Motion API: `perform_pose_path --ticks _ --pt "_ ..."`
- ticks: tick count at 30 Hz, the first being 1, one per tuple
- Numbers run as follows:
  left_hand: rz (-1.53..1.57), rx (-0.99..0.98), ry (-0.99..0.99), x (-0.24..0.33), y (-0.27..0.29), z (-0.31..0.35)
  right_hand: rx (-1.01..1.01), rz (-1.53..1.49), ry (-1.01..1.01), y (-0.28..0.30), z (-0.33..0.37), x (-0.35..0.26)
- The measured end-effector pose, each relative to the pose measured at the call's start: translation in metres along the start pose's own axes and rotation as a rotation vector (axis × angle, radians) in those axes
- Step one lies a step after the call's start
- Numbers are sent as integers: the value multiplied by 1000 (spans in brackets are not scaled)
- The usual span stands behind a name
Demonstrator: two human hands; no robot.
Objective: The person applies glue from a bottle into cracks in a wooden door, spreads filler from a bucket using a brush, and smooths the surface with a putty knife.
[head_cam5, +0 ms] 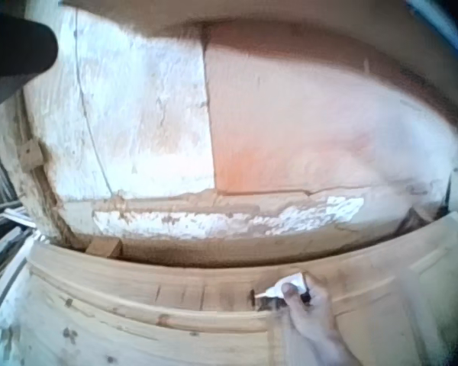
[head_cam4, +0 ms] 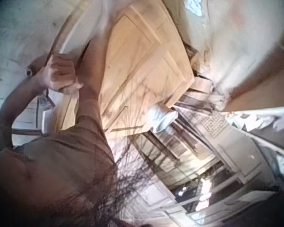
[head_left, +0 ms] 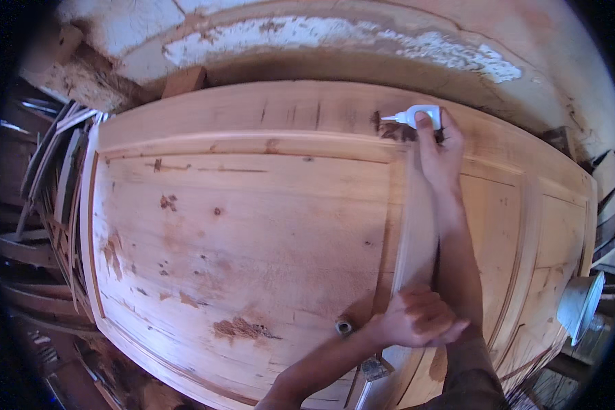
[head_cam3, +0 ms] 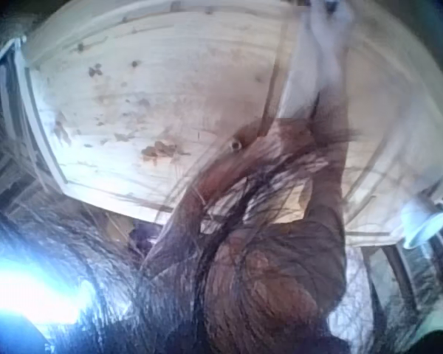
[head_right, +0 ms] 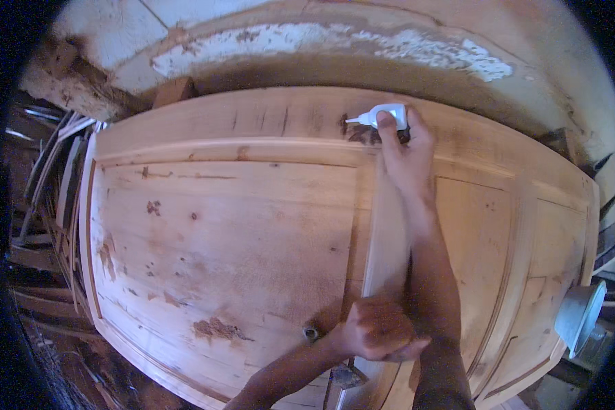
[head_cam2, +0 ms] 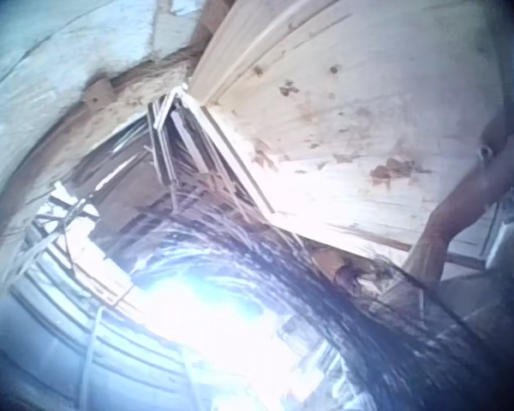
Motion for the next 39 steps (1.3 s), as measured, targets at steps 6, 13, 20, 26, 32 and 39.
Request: perform_pose_path --ticks 6,13,20,26,32,39 --pt "-158 -33 90 -7 8 -2 187 -508 -474 42 46 2" --pt "-285 269 514 51 32 8 -135 -675 -708 84 220 -85" --pt "252 335 1079 132 54 161 -631 -633 -702 57 415 -144" --pt "-157 533 977 257 124 267 -650 355 -251 88 446 -170" --pt "-430 654 914 359 175 325 -379 905 37 78 385 -134" --pt "-622 901 981 443 202 396 -520 1067 10 22 354 -138"
Point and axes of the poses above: each hand's wrist, its own z-axis away from the middle knuckle, its own y-axis out of the back of the hand, x = y × z, the point moved 7 cm from there along -z, towards the middle knuckle, and after that the axes turned 2 degrees about -y, right-handed, at the moved point
